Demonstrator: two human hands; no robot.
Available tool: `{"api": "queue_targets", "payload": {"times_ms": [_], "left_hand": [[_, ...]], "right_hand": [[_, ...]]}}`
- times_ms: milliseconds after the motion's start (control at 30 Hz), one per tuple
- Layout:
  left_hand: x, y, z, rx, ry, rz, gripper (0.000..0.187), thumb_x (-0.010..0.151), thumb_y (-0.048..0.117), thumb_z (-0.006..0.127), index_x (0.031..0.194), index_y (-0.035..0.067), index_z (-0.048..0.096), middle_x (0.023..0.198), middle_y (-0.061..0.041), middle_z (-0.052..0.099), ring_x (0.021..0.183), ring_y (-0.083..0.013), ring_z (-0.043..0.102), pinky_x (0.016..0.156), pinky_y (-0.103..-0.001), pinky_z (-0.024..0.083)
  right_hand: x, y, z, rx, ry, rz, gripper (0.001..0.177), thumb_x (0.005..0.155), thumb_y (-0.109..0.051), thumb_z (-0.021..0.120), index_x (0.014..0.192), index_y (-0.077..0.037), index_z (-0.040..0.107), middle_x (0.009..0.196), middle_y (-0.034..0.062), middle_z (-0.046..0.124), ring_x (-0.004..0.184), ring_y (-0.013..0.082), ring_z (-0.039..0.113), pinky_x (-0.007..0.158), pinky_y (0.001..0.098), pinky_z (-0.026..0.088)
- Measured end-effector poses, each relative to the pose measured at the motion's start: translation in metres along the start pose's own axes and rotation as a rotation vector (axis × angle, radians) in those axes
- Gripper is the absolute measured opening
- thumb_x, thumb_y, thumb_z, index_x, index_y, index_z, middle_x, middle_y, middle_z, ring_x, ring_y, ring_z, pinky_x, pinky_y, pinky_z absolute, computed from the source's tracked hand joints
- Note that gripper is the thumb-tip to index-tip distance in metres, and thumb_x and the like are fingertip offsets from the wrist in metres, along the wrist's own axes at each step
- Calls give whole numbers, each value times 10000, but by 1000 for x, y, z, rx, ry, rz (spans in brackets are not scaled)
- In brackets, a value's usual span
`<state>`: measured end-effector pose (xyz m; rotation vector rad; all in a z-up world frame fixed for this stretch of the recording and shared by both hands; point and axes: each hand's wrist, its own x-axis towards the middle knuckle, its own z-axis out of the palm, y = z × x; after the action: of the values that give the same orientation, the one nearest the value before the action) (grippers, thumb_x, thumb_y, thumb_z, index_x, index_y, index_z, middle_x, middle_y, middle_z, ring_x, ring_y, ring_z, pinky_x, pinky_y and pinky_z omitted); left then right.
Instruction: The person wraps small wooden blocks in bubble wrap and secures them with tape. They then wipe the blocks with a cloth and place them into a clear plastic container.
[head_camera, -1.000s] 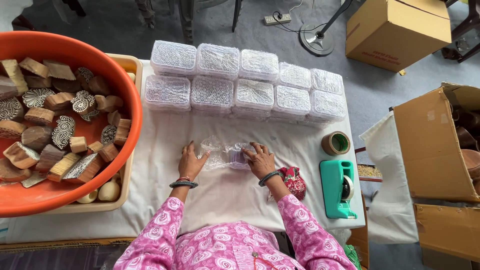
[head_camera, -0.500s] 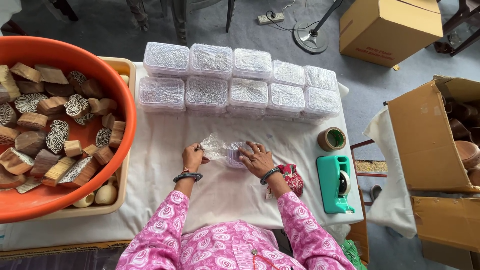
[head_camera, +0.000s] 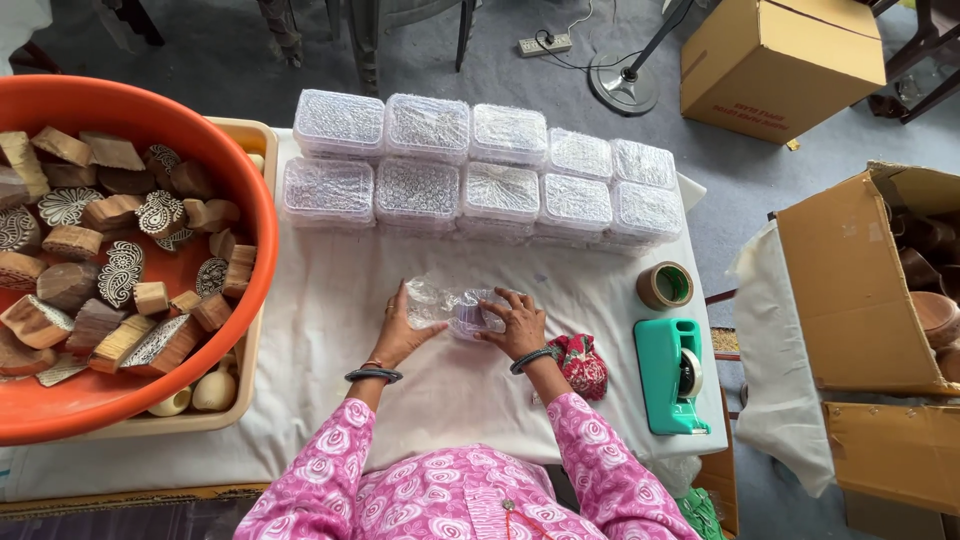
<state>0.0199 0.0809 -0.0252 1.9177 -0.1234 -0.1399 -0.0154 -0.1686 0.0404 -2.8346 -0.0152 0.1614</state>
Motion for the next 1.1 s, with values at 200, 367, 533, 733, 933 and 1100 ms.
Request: {"api": "queue_targets", "payload": {"times_ms": [200, 367, 533, 733, 933, 1100], "left_hand": [[9, 13, 11, 203, 27, -140, 894, 731, 219, 855, 1512, 113, 434, 1231, -144, 678, 1149, -317, 650, 982, -399, 520], [13, -6, 21, 178, 15, -108, 343, 830, 171, 802, 1163, 158, 725, 1077, -97, 734, 1037, -279, 714, 929, -377, 561], [19, -6, 18, 170, 34, 1, 381, 786, 140, 780, 1152, 117, 675, 1204, -115, 705, 1139, -324, 655, 948, -417, 529], [33, -8, 13, 254, 25, -105, 575, 794, 252, 804, 1316, 99, 617, 1211, -158, 692, 1073, -364, 669, 899, -441, 538], [36, 15, -4, 210, -1, -298, 262, 862, 29, 637, 1017, 163, 799, 958, -96, 777, 807, -273, 737, 746, -386, 565], [32, -2, -8, 114, 63, 19, 265, 811, -81, 560, 883, 84, 754, 1030, -21, 766, 843, -225, 723, 748, -342, 552]], "right_hand": [[-1, 3, 4, 8, 15, -11, 674, 641, -614, 856, 1265, -401, 717, 1485, -56, 512, 1337, 244, 425, 1013, 469, 357], [0, 3, 5, 26, 5, 10, 654, 652, -605, 853, 1260, -404, 720, 1493, -61, 510, 1338, 242, 424, 1028, 466, 350], [-1, 2, 3, 53, 12, 21, 644, 640, -585, 865, 1243, -401, 729, 1490, -62, 516, 1339, 237, 430, 1035, 466, 345], [-1, 0, 1, 72, -3, 30, 656, 643, -583, 866, 1252, -391, 715, 1490, -56, 511, 1346, 242, 426, 1016, 470, 350], [-2, 1, 2, 65, 16, 16, 649, 655, -582, 859, 1260, -396, 717, 1483, -54, 518, 1349, 242, 426, 1024, 490, 345], [-3, 0, 0, 83, 0, 27, 650, 648, -584, 864, 1247, -375, 722, 1494, -55, 516, 1350, 239, 425, 1020, 480, 348]]}}
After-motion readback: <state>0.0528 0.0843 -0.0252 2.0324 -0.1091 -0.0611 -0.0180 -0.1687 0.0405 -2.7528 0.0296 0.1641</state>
